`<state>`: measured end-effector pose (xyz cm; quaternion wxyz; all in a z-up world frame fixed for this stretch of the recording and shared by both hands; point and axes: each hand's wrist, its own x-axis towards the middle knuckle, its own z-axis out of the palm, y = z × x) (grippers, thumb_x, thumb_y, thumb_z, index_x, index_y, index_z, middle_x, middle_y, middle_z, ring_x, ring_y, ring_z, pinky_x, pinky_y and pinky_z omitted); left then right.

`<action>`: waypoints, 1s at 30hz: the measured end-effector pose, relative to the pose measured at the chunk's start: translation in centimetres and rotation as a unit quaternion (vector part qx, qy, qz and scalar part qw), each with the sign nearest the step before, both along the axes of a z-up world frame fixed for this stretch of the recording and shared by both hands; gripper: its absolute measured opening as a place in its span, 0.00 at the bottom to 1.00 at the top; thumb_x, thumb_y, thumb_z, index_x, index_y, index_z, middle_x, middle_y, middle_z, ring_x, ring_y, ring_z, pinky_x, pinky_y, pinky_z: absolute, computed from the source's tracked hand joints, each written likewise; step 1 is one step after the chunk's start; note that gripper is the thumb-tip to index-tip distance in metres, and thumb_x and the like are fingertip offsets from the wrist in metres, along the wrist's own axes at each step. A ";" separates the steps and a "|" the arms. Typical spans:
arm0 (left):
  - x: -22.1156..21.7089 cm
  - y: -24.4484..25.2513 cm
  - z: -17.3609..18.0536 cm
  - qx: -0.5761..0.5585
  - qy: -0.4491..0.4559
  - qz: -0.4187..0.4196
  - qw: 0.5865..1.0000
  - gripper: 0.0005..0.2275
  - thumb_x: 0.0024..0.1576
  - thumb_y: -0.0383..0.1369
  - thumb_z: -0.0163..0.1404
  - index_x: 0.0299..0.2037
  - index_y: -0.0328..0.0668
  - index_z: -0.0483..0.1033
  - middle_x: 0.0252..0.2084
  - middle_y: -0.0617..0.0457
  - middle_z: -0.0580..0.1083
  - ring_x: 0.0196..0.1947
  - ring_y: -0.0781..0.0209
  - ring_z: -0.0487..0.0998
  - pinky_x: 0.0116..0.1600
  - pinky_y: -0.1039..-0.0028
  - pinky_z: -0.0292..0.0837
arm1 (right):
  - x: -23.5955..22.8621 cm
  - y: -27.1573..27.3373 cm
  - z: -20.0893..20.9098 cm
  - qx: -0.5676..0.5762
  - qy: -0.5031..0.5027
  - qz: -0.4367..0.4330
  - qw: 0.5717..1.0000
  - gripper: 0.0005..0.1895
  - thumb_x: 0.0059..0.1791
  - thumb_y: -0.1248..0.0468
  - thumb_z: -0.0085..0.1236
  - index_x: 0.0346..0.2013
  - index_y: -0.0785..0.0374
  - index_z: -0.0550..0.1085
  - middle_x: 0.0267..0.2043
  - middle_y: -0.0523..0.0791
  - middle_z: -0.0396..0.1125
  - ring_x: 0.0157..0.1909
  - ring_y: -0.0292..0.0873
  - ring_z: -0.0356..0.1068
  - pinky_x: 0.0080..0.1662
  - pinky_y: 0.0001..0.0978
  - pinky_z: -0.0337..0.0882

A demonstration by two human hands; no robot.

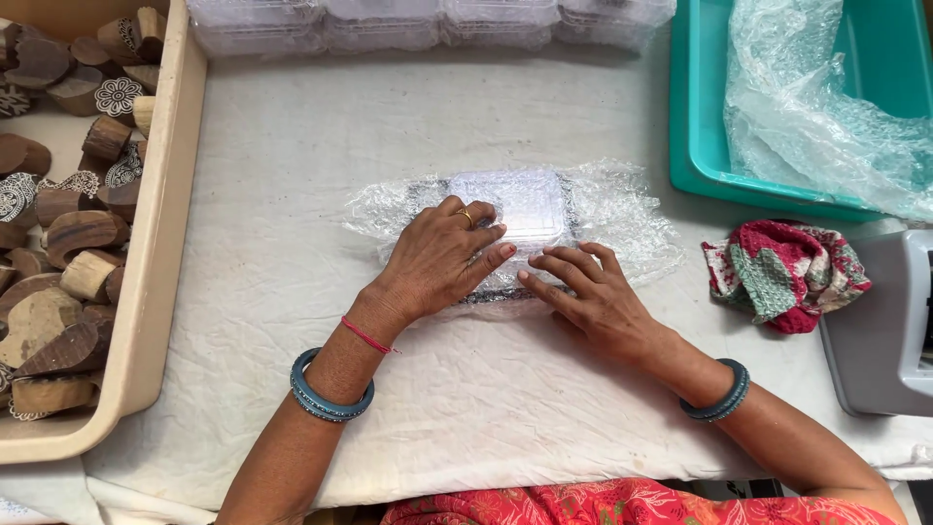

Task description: The person places a wooden block stamp into a clear plastic container, wipes the container with a cloth, and then wraps the container in bubble wrap. They secure the bubble wrap using clear tape from a dispenser.

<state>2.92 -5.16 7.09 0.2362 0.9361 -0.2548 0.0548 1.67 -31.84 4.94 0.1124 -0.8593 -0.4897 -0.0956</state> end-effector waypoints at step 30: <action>0.9 3.0 -1.5 -0.168 0.122 0.078 0.975 0.14 0.62 0.43 0.51 0.42 0.42 0.82 0.28 0.50 0.80 0.24 0.61 0.77 0.32 0.67 0.74 | 5.9 3.1 1.1 0.187 -0.042 -0.011 0.981 0.07 0.49 0.69 0.60 0.40 0.62 0.73 0.49 0.41 0.74 0.56 0.49 0.71 0.53 0.43 0.71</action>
